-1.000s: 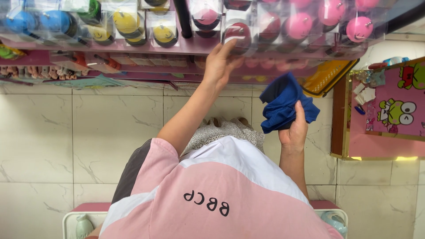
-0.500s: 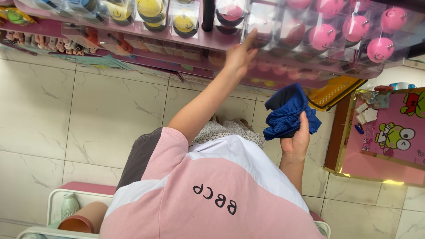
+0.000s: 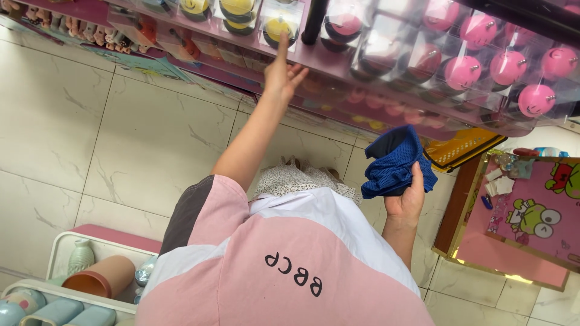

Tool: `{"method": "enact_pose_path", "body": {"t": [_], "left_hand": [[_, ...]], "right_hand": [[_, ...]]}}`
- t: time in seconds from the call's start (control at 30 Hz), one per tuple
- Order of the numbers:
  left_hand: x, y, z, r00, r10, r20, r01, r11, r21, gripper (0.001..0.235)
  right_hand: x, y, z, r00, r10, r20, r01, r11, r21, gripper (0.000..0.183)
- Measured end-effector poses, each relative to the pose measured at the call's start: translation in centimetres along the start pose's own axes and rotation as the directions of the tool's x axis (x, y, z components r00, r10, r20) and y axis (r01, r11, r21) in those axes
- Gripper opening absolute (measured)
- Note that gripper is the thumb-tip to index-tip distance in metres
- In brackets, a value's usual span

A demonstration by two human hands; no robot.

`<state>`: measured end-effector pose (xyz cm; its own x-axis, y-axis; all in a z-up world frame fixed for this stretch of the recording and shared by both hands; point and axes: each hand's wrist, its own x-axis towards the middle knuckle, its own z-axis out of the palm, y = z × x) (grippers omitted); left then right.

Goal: Wiping dust off various merchandise items and trophies on display shelves using a cloth.

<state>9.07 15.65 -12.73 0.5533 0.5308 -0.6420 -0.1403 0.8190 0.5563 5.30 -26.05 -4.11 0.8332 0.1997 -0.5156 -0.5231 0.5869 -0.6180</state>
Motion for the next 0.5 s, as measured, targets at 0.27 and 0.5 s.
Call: {"method": "enact_pose_path", "body": {"t": [0.27, 0.5], "left_hand": [[1.4, 6.9, 1.4, 0.992, -0.083, -0.095, 0.090, 0.994, 0.067, 0.105], [3.3, 5.1, -1.1, 0.996, -0.020, 0.088, 0.012, 0.997, 0.081, 0.075]], "right_hand": [[0.3, 0.7, 2.0, 0.999, 0.010, 0.033, -0.009, 0.999, -0.033, 0.039], [0.5, 1.4, 1.9, 0.999, 0.039, 0.030, -0.038, 0.999, -0.038, 0.041]]}}
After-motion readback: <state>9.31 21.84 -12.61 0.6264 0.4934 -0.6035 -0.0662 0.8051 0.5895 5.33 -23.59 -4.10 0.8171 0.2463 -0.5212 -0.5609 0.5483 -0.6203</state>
